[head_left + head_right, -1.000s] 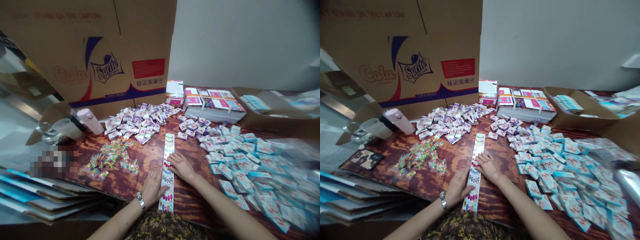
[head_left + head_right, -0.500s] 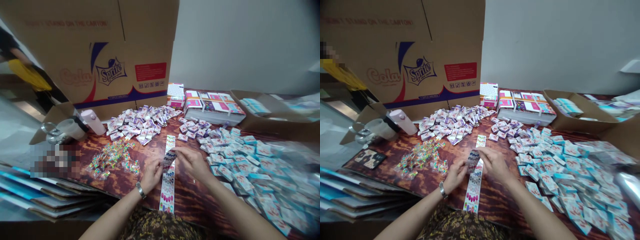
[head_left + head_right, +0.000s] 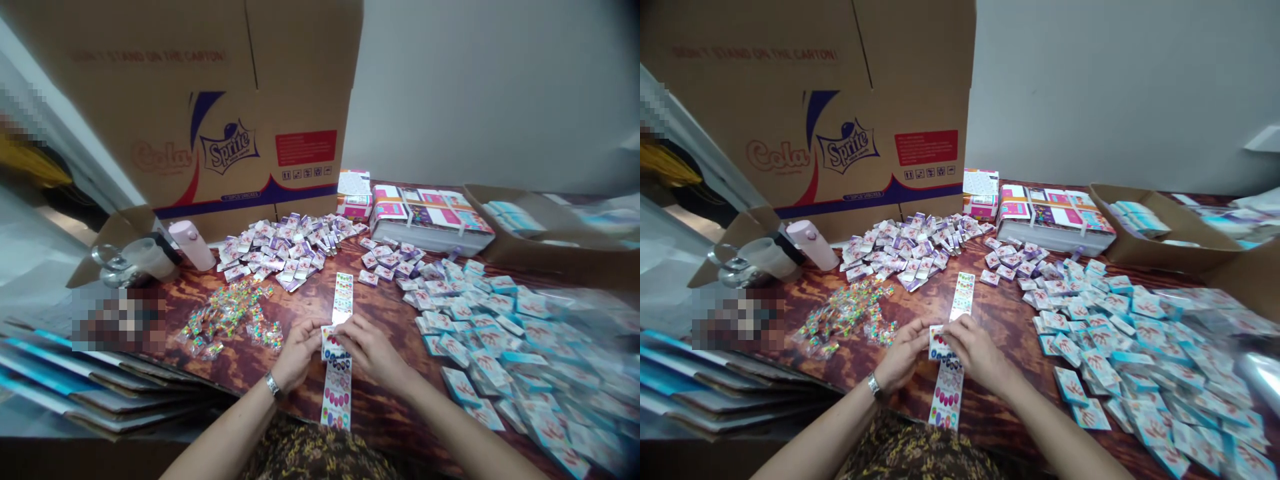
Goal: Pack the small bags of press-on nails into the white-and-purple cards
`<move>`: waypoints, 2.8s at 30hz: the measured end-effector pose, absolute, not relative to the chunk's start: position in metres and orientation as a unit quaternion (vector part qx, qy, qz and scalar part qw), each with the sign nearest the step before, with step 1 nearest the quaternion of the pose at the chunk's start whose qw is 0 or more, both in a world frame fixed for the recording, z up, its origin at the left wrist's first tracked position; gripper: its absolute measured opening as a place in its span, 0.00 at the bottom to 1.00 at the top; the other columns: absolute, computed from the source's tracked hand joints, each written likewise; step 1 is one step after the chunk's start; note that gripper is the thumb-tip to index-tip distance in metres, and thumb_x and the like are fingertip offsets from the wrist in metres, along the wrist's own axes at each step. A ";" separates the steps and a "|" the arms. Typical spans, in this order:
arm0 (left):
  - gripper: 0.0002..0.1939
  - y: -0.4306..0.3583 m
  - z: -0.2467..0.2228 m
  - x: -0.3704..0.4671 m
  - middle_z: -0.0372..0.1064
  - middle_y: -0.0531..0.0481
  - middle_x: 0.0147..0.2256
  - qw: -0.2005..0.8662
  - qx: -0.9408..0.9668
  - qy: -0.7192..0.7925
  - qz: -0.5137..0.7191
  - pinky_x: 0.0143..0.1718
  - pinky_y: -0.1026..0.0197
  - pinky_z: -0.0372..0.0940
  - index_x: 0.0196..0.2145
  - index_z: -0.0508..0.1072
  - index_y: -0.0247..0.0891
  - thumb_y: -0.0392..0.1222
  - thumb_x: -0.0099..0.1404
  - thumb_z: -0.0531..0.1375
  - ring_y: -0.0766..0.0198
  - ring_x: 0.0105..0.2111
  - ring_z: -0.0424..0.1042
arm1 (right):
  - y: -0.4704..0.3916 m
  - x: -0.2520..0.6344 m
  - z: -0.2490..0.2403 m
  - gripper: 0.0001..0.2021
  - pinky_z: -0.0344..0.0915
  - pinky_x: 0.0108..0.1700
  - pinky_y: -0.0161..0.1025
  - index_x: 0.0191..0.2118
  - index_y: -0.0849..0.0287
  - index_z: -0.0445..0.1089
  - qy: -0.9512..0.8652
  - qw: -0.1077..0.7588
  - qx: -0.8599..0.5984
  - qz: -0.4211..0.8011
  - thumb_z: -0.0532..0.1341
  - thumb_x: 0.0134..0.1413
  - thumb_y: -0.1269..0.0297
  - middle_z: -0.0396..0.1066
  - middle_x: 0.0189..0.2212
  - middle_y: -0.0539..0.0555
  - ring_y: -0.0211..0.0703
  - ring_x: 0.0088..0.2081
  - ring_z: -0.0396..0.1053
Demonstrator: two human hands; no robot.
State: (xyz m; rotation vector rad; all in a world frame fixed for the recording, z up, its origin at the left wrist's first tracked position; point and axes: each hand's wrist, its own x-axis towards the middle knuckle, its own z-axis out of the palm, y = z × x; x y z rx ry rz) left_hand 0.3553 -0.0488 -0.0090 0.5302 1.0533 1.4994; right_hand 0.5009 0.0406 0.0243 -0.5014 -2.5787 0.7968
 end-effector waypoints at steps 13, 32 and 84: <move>0.13 -0.058 -0.021 0.354 0.69 0.49 0.32 0.483 0.354 0.515 0.613 0.31 0.66 0.60 0.39 0.63 0.36 0.34 0.55 0.58 0.66 0.32 0.69 | 0.040 0.496 0.002 0.11 0.61 0.38 0.40 0.44 0.57 0.68 -0.966 0.217 -0.126 0.055 0.52 0.59 0.69 0.69 0.32 0.55 0.45 0.36 0.64; 0.09 -0.084 -0.046 0.335 0.71 0.46 0.33 0.431 0.357 0.635 0.533 0.35 0.58 0.66 0.38 0.66 0.36 0.33 0.56 0.55 0.61 0.33 0.71 | 0.019 0.490 -0.023 0.09 0.65 0.32 0.36 0.39 0.60 0.67 -0.992 0.118 -0.016 0.029 0.54 0.54 0.76 0.69 0.30 0.54 0.42 0.32 0.66; 0.27 -0.078 -0.083 0.337 0.58 0.36 0.53 -0.010 0.673 0.726 0.141 0.57 0.38 0.42 0.55 0.59 0.31 0.50 0.62 0.51 0.45 0.57 0.50 | 0.050 0.428 -0.048 0.07 0.60 0.30 0.34 0.36 0.60 0.65 -0.974 0.042 -0.222 0.015 0.51 0.57 0.72 0.70 0.31 0.56 0.44 0.33 0.69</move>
